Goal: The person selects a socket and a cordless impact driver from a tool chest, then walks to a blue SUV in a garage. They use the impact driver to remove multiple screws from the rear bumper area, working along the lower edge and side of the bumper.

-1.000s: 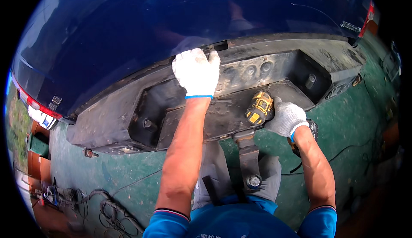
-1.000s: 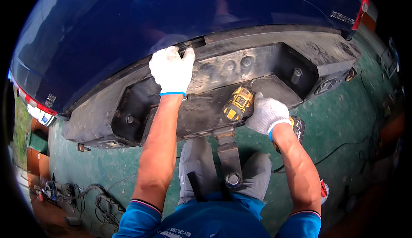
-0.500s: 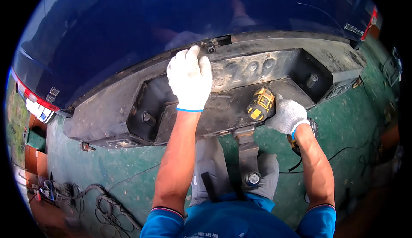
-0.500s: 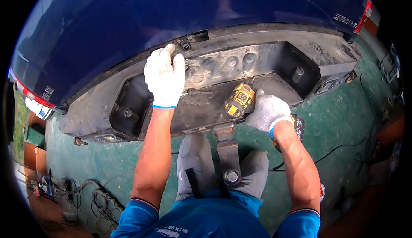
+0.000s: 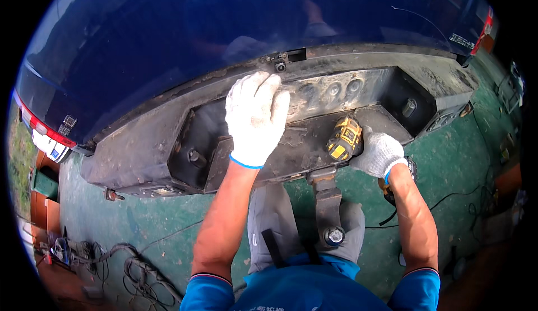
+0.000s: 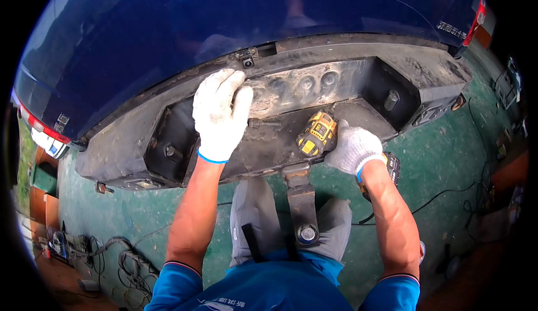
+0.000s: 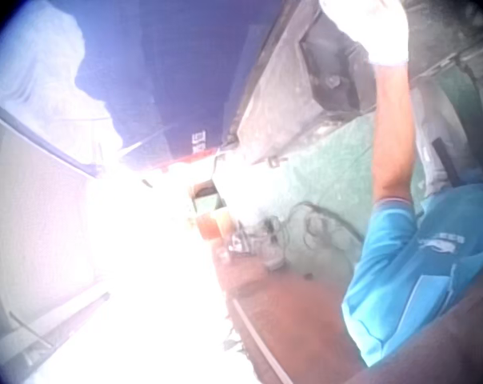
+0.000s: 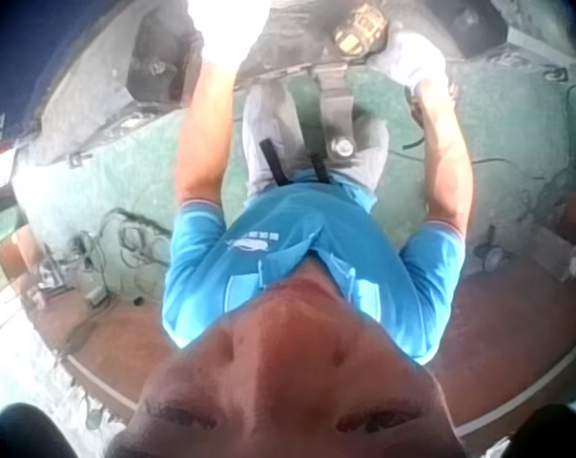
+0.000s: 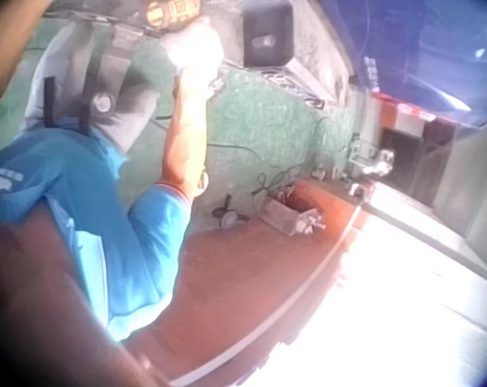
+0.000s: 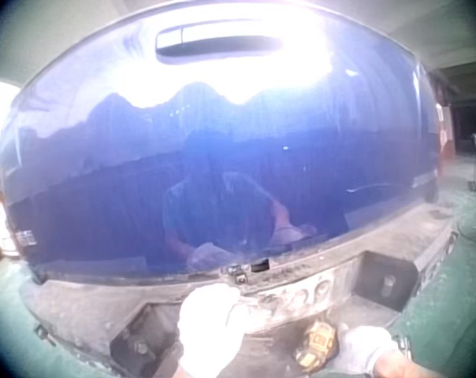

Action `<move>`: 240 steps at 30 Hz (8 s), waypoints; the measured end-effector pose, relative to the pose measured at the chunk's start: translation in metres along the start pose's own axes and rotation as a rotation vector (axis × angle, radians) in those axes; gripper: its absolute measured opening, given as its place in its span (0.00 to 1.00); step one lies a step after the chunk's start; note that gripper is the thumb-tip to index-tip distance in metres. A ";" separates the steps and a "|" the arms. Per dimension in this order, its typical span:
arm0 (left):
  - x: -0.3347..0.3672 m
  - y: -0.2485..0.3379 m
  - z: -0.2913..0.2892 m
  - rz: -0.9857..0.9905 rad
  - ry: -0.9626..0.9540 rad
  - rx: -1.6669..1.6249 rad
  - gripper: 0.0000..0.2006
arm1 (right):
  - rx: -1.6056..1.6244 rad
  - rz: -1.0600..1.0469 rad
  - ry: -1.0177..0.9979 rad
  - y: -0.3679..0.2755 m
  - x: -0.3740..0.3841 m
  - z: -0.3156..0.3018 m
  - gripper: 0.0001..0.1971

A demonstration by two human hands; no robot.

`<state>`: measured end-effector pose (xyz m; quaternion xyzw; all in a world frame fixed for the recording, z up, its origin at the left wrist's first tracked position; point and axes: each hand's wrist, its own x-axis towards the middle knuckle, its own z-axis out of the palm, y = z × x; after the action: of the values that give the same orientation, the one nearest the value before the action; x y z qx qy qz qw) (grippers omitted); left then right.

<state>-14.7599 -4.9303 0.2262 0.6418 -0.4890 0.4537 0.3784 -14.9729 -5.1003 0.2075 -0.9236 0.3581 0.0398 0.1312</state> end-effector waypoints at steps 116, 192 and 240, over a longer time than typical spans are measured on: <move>-0.078 -0.032 -0.048 -0.951 -0.471 -0.523 0.17 | 0.046 -0.026 0.030 0.011 -0.007 0.000 0.24; 0.244 0.201 -0.531 -1.858 0.540 -1.060 0.15 | 1.002 -1.014 -0.791 -0.249 -0.356 -0.298 0.40; 0.187 -0.478 -0.900 -1.414 1.092 -0.920 0.14 | 0.904 -1.171 -1.320 -1.040 -0.237 -0.110 0.23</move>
<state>-14.4660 -4.0345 0.6562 0.2800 0.1174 0.1238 0.9447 -14.4514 -4.2384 0.5754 -0.6106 -0.3183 0.3347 0.6433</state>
